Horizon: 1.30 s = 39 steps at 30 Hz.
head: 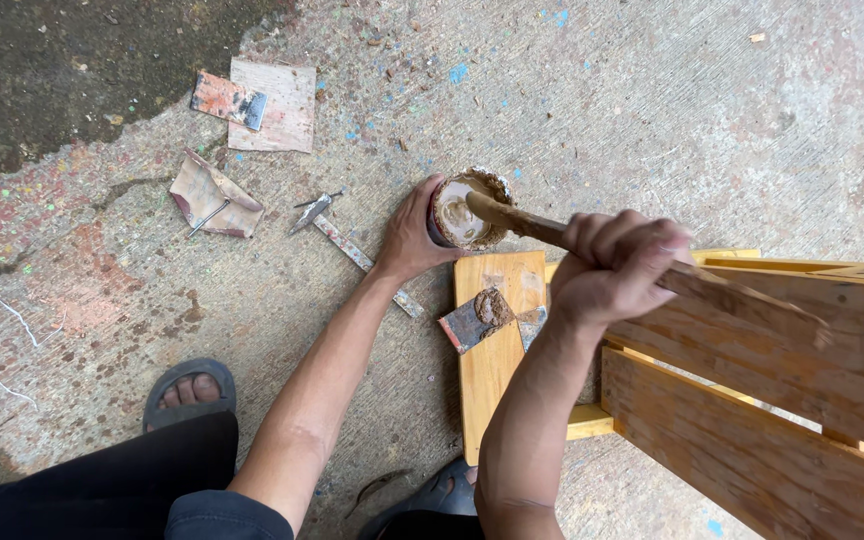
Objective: The person stirs a brown wood filler paste in a can with a wooden stick, then scoops filler onto a spreader and presses it into holes and gaps on the seat and frame parts of a wooden chair, working over several chair pieces on the concrete floor.
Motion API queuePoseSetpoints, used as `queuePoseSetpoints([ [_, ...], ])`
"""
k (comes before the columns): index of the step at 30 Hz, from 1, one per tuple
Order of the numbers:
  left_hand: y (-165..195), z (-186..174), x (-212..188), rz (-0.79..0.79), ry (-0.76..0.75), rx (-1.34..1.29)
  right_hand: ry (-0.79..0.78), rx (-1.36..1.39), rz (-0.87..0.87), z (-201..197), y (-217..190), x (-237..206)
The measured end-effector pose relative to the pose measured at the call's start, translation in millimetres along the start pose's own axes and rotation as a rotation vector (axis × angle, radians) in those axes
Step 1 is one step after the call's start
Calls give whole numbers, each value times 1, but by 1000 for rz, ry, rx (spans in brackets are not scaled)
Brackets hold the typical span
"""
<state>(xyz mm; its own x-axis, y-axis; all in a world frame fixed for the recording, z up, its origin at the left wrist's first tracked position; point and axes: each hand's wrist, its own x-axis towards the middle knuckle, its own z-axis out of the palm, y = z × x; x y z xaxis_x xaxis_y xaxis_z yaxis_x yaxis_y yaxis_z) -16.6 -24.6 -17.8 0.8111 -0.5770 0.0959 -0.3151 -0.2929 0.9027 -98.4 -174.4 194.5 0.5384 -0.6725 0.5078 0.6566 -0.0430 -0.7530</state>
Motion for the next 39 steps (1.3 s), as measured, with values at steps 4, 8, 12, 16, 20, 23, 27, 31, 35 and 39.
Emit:
queuePoseSetpoints([
  [4,2,-2,0,-2,15,-12,-68,-114,189,10,71,-23],
  [8,1,0,-1,9,12,2,11,-148,172,-13,76,-22],
  [12,2,0,0,20,11,4,29,-185,60,-20,71,-18],
  [16,4,-4,-2,41,31,-10,48,-104,68,2,94,-27],
  [20,5,-5,-1,32,17,-15,-53,13,172,8,84,-22],
  [23,1,-2,0,32,12,3,0,27,171,-7,49,-5],
  [27,-6,3,-1,-11,-21,24,19,-100,80,-17,41,-19],
  [31,-13,13,-2,4,61,-7,-7,-407,138,-29,85,-39],
  [35,-20,29,6,-37,8,49,-32,-152,31,-53,101,-35],
  [39,-23,34,10,-57,-46,19,13,-166,79,-50,112,-36],
])
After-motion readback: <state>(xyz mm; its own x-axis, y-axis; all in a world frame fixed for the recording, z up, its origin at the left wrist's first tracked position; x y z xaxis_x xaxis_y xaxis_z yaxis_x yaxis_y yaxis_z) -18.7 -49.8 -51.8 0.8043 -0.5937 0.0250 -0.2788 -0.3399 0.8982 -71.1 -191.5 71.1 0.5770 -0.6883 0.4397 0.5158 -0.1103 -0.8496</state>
